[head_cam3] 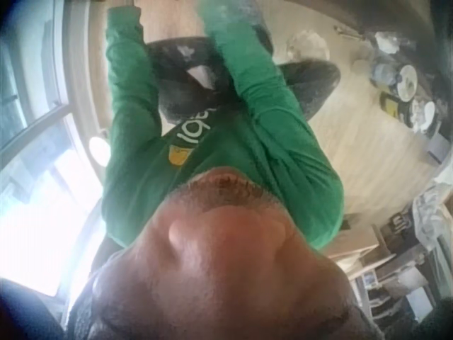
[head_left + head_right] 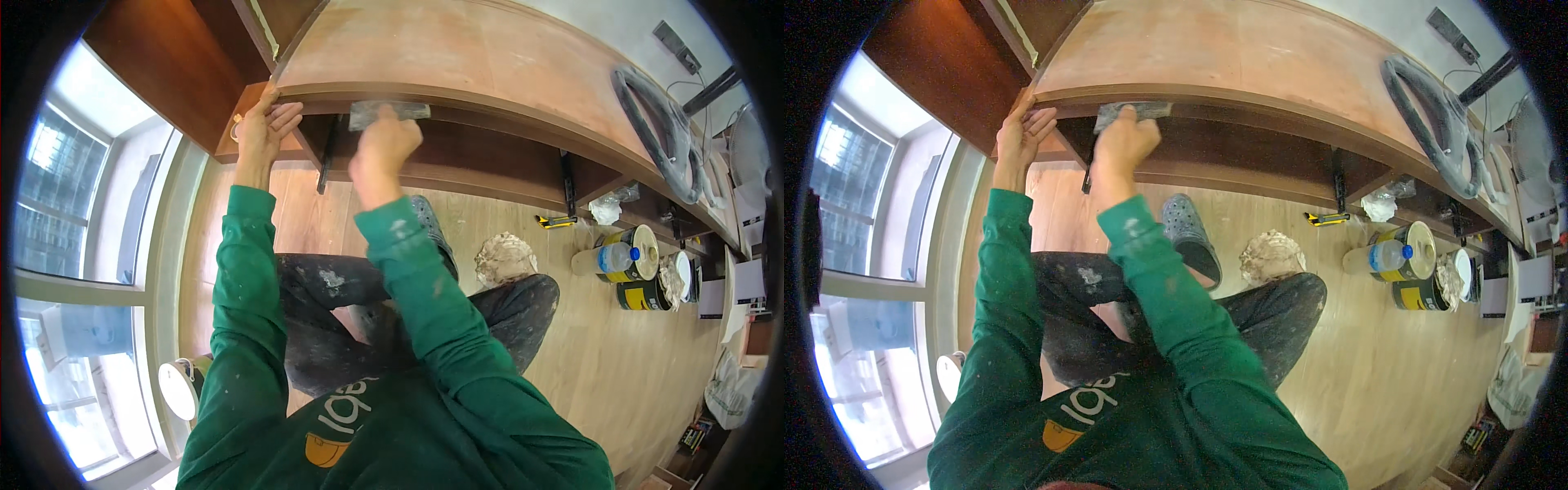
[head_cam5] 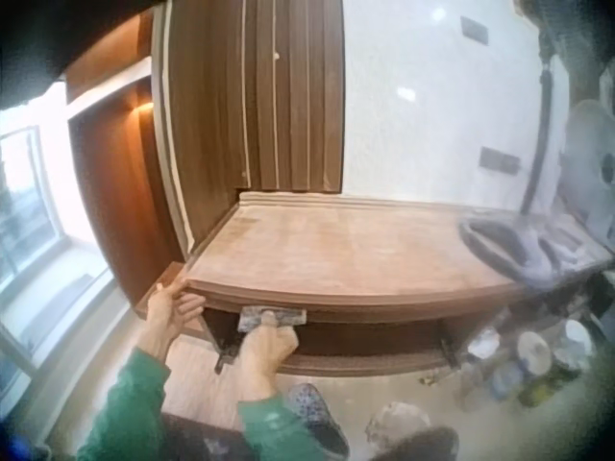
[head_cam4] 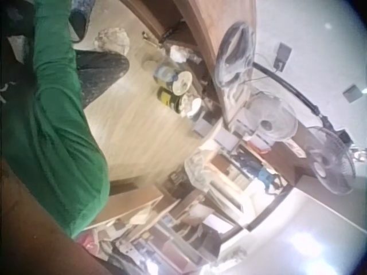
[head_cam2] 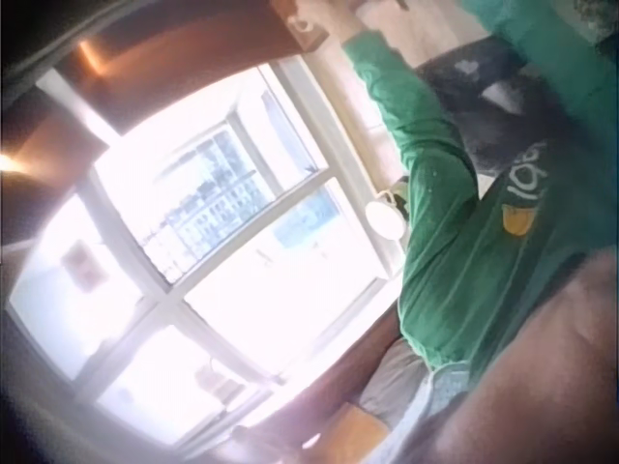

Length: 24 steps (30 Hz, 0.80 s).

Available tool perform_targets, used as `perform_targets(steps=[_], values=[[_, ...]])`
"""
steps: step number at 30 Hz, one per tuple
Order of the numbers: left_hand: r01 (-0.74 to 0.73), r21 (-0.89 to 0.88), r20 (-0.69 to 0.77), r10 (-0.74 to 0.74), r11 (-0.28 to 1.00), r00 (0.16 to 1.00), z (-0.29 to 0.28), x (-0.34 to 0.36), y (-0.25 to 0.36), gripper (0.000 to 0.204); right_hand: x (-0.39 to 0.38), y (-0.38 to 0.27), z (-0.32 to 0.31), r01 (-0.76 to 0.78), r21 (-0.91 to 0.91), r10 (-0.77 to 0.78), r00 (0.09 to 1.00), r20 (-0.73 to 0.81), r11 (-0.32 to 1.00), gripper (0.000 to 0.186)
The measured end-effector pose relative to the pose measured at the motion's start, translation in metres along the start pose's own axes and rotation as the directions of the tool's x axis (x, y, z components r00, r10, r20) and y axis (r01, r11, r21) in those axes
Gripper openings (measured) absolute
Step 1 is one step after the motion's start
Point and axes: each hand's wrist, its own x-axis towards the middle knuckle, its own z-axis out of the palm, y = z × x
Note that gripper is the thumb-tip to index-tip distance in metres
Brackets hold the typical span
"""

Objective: The person sits on the floor and uses a utility knife to scrape the edge of a wooden cabinet. They then sand the surface with a sanding block and wipe it with a cloth. The person repeats scraping and sanding on different sections of the cabinet.

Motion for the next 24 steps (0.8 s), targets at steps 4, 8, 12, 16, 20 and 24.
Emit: perform_targets(steps=[4, 8, 12, 16, 20, 24], values=[[0.009, 0.031, -0.017, -0.008, 0.999, 1.0, -0.009, -0.005, 0.004, 0.034, 0.027, -0.043, -0.028, -0.028, 0.194, 0.029, 1.0, 0.002, 0.981, 0.012], [0.037, 0.062, 0.033, -0.039, 0.997, 0.999, 0.008, 0.007, 0.008, 0.031, -0.021, 0.017, 0.023, 0.278, -0.376, -0.3, 0.954, 0.0, 0.884, 0.012], [-0.022, 0.034, -0.005, 0.022, 0.999, 1.0, -0.007, 0.005, -0.001, 0.035, 0.015, -0.038, -0.06, -0.045, -0.053, 0.048, 0.997, 0.062, 0.998, 0.012], [0.011, -0.088, 0.05, -0.007, 0.996, 0.999, 0.027, -0.028, -0.024, 0.043, 0.028, -0.085, -0.141, -0.134, -0.011, 0.134, 0.991, 0.005, 0.991, 0.012], [0.192, -0.159, 0.251, -0.148, 0.968, 0.956, 0.089, -0.057, -0.048, 0.051, 0.052, -0.091, -0.144, -0.091, 0.055, 0.091, 0.996, 0.004, 0.994, 0.017], [0.306, -0.175, 0.304, -0.245, 0.936, 0.921, 0.136, -0.08, -0.066, 0.054, 0.079, -0.089, -0.121, -0.071, 0.209, 0.064, 0.997, 0.042, 0.975, 0.021]])
